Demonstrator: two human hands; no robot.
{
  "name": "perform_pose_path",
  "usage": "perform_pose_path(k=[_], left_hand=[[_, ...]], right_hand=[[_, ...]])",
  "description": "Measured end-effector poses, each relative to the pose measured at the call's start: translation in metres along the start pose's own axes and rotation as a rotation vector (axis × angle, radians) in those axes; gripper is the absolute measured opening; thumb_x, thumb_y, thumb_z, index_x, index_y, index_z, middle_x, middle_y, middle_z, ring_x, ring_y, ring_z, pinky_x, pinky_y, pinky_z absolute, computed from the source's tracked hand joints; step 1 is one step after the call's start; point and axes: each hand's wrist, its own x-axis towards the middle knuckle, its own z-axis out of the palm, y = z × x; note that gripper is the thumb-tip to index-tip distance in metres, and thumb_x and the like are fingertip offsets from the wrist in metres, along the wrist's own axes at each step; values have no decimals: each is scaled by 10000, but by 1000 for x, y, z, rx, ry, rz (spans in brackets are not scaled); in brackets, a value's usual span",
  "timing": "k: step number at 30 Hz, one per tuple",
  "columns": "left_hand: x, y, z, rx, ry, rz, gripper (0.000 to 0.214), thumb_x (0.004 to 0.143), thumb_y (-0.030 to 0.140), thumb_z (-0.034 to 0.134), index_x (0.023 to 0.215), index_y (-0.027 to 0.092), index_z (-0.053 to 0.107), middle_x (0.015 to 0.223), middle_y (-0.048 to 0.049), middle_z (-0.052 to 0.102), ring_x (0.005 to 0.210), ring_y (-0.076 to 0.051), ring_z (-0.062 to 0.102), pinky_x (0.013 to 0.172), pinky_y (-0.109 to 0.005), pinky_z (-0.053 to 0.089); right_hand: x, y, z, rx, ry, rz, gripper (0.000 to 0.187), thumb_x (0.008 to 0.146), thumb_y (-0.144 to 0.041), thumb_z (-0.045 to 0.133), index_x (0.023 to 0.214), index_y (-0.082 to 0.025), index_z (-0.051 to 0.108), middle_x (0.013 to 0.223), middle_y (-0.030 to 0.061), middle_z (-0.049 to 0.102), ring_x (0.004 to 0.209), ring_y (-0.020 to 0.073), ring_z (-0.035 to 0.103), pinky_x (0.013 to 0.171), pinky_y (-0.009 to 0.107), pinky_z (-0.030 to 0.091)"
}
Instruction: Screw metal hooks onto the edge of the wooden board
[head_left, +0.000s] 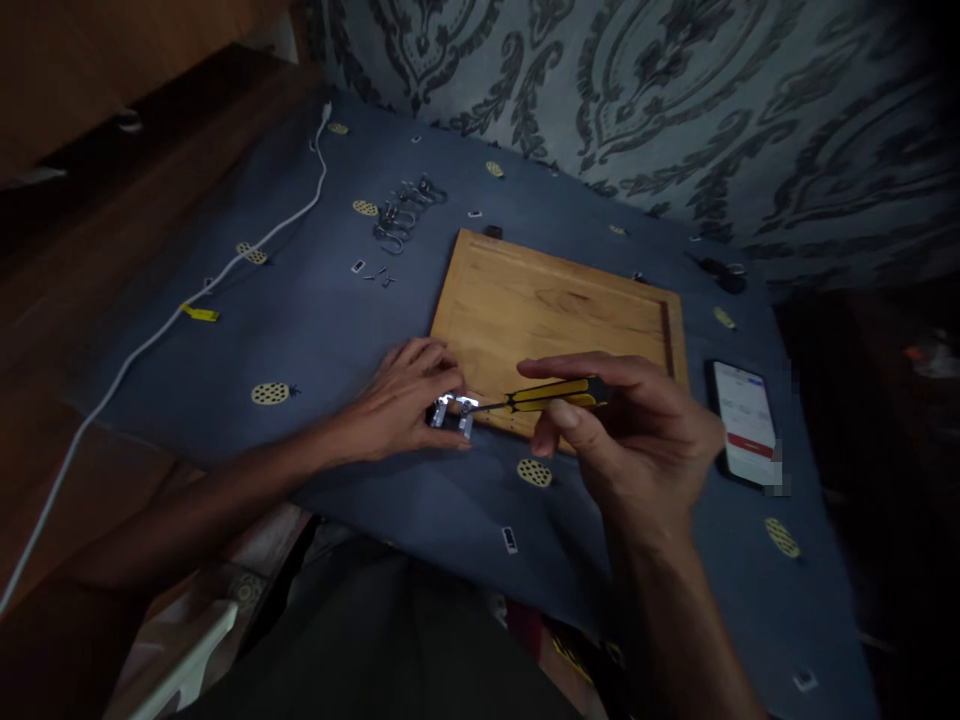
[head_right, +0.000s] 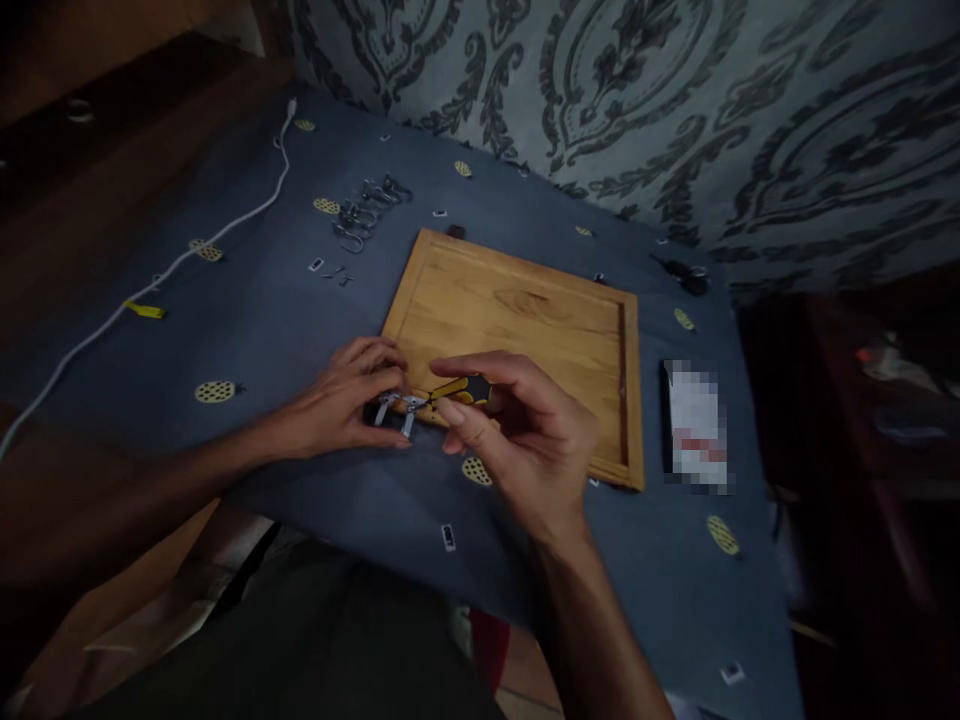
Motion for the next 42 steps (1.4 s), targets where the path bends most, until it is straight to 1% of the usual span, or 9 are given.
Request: perform_pose_path(k=[4, 9, 12, 15, 20, 26, 31, 37, 42], left_hand=[[-1, -1, 1, 6, 11, -2, 495, 791, 600, 837, 1039, 221, 637, 1272, -101, 613, 1332, -331, 495, 1092, -489, 439], [-1, -2, 1, 5, -4, 1, 508, 801, 629, 815, 1043, 221, 635, 1267, -101, 612, 1335, -336, 492, 1098, -503, 439], [0, -1, 0, 5, -5, -4, 495, 800, 610, 824, 1039, 221, 633, 1258, -99, 612, 1331, -335, 492, 1099, -506, 439], [-1, -1, 1, 5, 7, -3, 485, 798, 595, 833, 1039, 224, 633, 1251, -93, 615, 1323, -328, 496, 1097, -500, 439], [-1, -3, 3, 8, 17, 12, 489, 807, 602, 822, 1051, 221, 637, 1243, -88, 613, 1310, -318, 501, 1091, -486, 441], [-2, -3, 4, 8, 29, 31, 493, 829, 624, 791, 1068, 218, 643, 1240, -93, 606, 1312, -322, 498, 1090, -486, 440], [-2, -3, 4, 21, 29, 16, 502, 810, 620, 811, 1059, 222, 634, 1245, -92, 606, 1329, -330, 491, 1097, -494, 436], [-2, -3, 4, 14, 22, 18, 511, 801, 610, 823, 1062, 212, 636, 1247, -96, 608, 1329, -335, 494, 1090, -498, 439], [-2, -3, 4, 19, 36, 21, 495, 810, 600, 820, 1053, 209, 637, 1226, -90, 608, 1318, -327, 500, 1089, -488, 436]], right_hand=[[2, -2, 3, 10, 9, -1, 158, 834, -328, 877, 933, -262, 772, 946, 22, 804, 484, 104, 621, 386, 238, 534], [0, -1, 3, 51, 19, -1, 233, 845, -336, 868, 1047, -283, 766, 940, 20, 785, 744, 178, 752, 462, 236, 588], [-2, 0, 1, 10, -12, 8, 279, 894, -352, 820, 1159, -284, 759, 986, 27, 788, 633, 145, 708, 498, 275, 622], [-1, -1, 1, -44, -25, -2, 216, 899, -362, 811, 1090, -264, 783, 997, 36, 790, 542, 118, 657, 456, 272, 602], [1, -2, 4, -36, 5, -28, 170, 846, -352, 863, 947, -249, 774, 949, 43, 796, 640, 154, 718, 391, 224, 542], [-2, -1, 1, 71, -42, -21, 228, 861, -267, 851, 1070, -290, 762, 973, 21, 794, 788, 174, 764, 484, 220, 598], [-2, -5, -2, -10, -83, 29, 281, 939, -356, 770, 1211, -286, 762, 1029, 39, 796, 540, 110, 671, 528, 291, 636], [2, -7, 1, -70, -4, -15, 162, 851, -341, 856, 974, -248, 808, 979, 34, 805, 496, 94, 631, 397, 223, 536], [1, -7, 1, -43, -3, 2, 153, 854, -348, 853, 959, -250, 800, 919, 22, 811, 499, 112, 639, 407, 236, 549]])
